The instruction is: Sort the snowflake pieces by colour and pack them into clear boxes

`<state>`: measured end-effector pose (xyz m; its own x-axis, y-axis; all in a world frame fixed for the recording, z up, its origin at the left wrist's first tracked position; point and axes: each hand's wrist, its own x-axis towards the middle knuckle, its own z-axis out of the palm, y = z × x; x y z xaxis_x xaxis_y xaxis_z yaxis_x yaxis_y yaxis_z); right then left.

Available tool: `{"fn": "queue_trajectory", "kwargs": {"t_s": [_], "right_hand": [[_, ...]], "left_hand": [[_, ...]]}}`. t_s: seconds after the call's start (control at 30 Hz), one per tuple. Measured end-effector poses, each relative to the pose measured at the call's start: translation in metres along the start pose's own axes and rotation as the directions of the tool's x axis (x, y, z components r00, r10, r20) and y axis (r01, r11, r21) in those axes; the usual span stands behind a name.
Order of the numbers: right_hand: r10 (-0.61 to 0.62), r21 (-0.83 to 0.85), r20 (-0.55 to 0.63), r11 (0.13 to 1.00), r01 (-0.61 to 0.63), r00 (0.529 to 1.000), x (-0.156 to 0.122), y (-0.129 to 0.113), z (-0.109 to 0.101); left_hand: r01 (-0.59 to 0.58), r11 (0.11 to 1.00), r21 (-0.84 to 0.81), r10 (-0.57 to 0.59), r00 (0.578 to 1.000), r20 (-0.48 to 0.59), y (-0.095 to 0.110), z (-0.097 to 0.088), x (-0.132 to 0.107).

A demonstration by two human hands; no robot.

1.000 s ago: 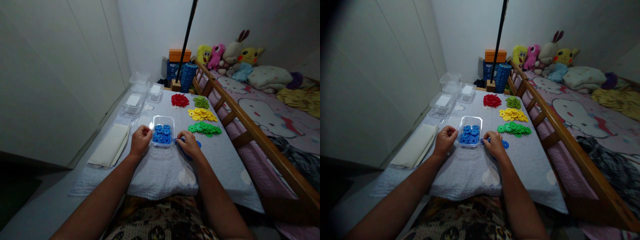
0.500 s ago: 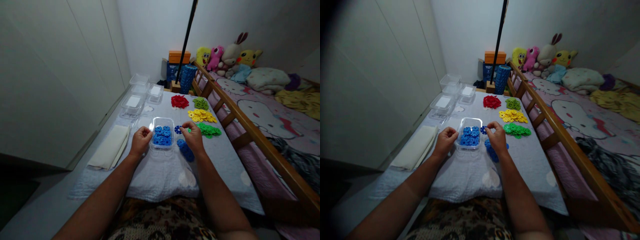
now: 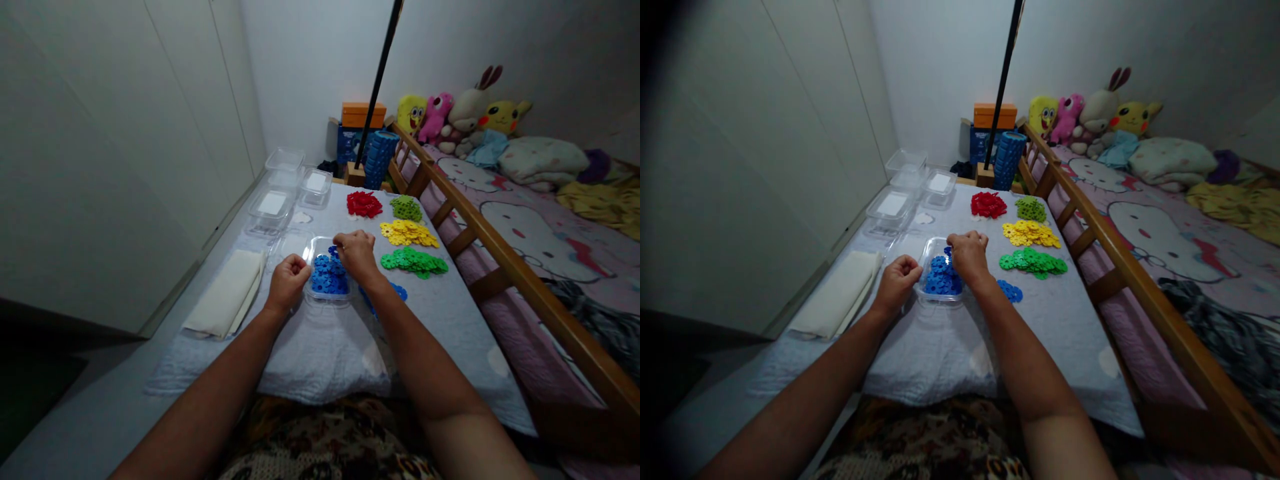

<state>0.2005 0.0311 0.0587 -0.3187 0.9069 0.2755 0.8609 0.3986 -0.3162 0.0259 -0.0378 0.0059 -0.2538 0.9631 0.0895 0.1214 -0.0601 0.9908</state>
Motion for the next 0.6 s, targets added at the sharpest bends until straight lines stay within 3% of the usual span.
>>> {"fn": "queue_trajectory", "kwargs": {"t_s": [0.27,0.43,0.6], "right_hand": [[-0.053,-0.196,0.172,0.977,0.086,0.984,0.015,-0.012,0.005],[-0.07,-0.201,0.248,0.972,0.122,0.966,0.012,-0.014,0.005],[-0.01,-0.086,0.161,0.996,0.024,0.987,0.002,0.004,-0.01]], "left_hand": [[-0.025,1.0,0.005,0.025,1.0,0.015,0.001,0.0,0.0],[-0.016,1.0,-0.001,0.016,1.0,0.018,0.0,0.0,0.0],[-0.027,1.0,-0.002,0.027,0.999,0.018,-0.002,-0.001,0.001]]}}
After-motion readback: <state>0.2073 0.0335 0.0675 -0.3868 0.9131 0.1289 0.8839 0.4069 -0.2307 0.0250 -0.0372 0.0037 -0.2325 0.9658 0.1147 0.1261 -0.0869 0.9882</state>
